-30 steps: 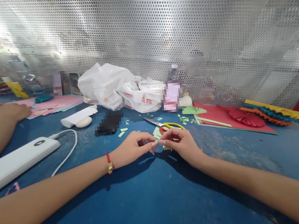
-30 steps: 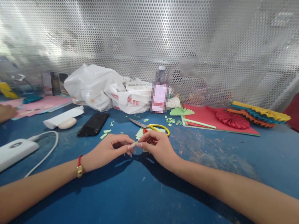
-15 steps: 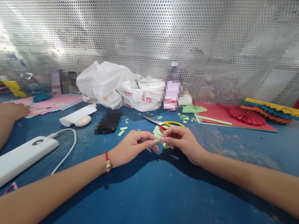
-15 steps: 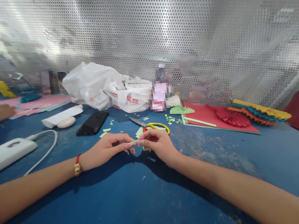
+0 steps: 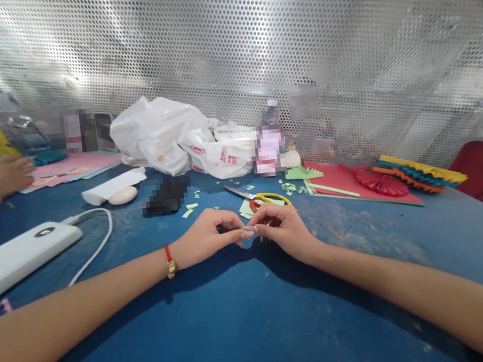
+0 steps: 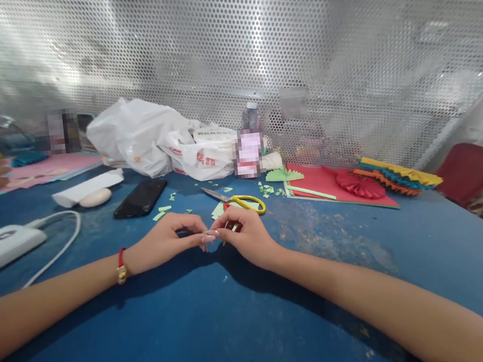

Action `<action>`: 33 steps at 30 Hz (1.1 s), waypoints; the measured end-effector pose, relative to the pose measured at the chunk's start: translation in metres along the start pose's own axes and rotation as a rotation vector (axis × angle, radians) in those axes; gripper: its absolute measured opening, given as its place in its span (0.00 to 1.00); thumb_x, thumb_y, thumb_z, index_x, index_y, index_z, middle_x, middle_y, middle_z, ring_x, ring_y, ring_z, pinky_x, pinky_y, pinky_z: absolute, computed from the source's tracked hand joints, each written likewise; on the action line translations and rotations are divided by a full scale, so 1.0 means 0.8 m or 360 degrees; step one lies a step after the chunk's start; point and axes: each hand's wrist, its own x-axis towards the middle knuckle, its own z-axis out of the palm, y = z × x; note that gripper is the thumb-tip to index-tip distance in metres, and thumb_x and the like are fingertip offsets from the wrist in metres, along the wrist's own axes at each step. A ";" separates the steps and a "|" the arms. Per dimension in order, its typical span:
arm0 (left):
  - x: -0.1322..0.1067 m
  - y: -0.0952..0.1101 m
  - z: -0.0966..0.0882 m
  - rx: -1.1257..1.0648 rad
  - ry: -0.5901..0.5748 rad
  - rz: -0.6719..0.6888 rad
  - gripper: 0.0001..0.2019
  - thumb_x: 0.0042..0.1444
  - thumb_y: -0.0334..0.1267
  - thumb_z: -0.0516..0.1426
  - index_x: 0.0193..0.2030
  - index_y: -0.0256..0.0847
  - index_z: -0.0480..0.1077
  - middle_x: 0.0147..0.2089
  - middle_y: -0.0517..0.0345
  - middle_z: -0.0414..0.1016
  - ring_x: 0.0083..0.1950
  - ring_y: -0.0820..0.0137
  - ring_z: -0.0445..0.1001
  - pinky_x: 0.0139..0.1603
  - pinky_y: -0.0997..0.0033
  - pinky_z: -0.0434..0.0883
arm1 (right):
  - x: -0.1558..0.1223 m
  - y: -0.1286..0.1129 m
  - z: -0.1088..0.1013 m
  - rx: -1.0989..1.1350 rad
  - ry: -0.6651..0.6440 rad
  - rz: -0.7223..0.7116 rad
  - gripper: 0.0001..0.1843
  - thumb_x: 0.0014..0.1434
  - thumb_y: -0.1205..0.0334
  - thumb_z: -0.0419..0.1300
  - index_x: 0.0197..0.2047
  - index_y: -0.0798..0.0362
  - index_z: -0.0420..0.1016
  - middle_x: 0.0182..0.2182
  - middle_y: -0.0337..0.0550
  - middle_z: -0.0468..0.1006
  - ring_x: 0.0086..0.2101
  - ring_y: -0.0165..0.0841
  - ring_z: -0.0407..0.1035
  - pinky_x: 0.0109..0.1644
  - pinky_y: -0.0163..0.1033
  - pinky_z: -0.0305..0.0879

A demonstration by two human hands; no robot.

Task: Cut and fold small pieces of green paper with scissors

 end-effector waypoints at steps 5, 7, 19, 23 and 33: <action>-0.001 -0.003 -0.002 0.0069 -0.0021 0.0061 0.13 0.57 0.44 0.60 0.28 0.36 0.75 0.29 0.56 0.79 0.31 0.72 0.76 0.33 0.77 0.70 | -0.003 -0.006 0.002 -0.0087 -0.0004 -0.0056 0.07 0.55 0.59 0.66 0.28 0.52 0.78 0.26 0.37 0.72 0.25 0.27 0.65 0.28 0.33 0.60; -0.002 -0.003 -0.003 0.0118 0.0004 0.0099 0.15 0.58 0.44 0.60 0.27 0.35 0.75 0.28 0.56 0.79 0.31 0.72 0.75 0.34 0.77 0.69 | -0.003 -0.007 0.003 -0.0135 -0.0006 -0.0119 0.07 0.55 0.60 0.66 0.29 0.52 0.78 0.26 0.37 0.72 0.26 0.28 0.65 0.29 0.33 0.60; -0.004 -0.003 0.003 -0.0004 0.0047 0.0089 0.15 0.56 0.44 0.60 0.26 0.34 0.74 0.25 0.56 0.78 0.26 0.73 0.74 0.30 0.78 0.70 | 0.001 -0.005 0.004 -0.0090 -0.0072 -0.0050 0.13 0.54 0.51 0.66 0.28 0.53 0.77 0.25 0.37 0.72 0.23 0.27 0.64 0.27 0.33 0.60; -0.003 -0.006 0.006 -0.0133 0.0059 -0.0011 0.15 0.54 0.46 0.62 0.28 0.34 0.75 0.23 0.56 0.77 0.26 0.71 0.75 0.29 0.77 0.70 | 0.001 0.002 0.005 -0.0027 -0.0014 0.0014 0.14 0.52 0.50 0.66 0.28 0.53 0.75 0.23 0.37 0.71 0.21 0.27 0.64 0.25 0.33 0.60; -0.003 -0.015 0.003 0.0166 0.0080 0.0258 0.13 0.58 0.43 0.58 0.30 0.35 0.71 0.24 0.60 0.73 0.25 0.74 0.72 0.28 0.78 0.66 | -0.005 -0.006 0.011 -0.0245 0.0098 -0.0044 0.15 0.53 0.49 0.66 0.28 0.52 0.76 0.23 0.38 0.72 0.20 0.28 0.64 0.24 0.35 0.61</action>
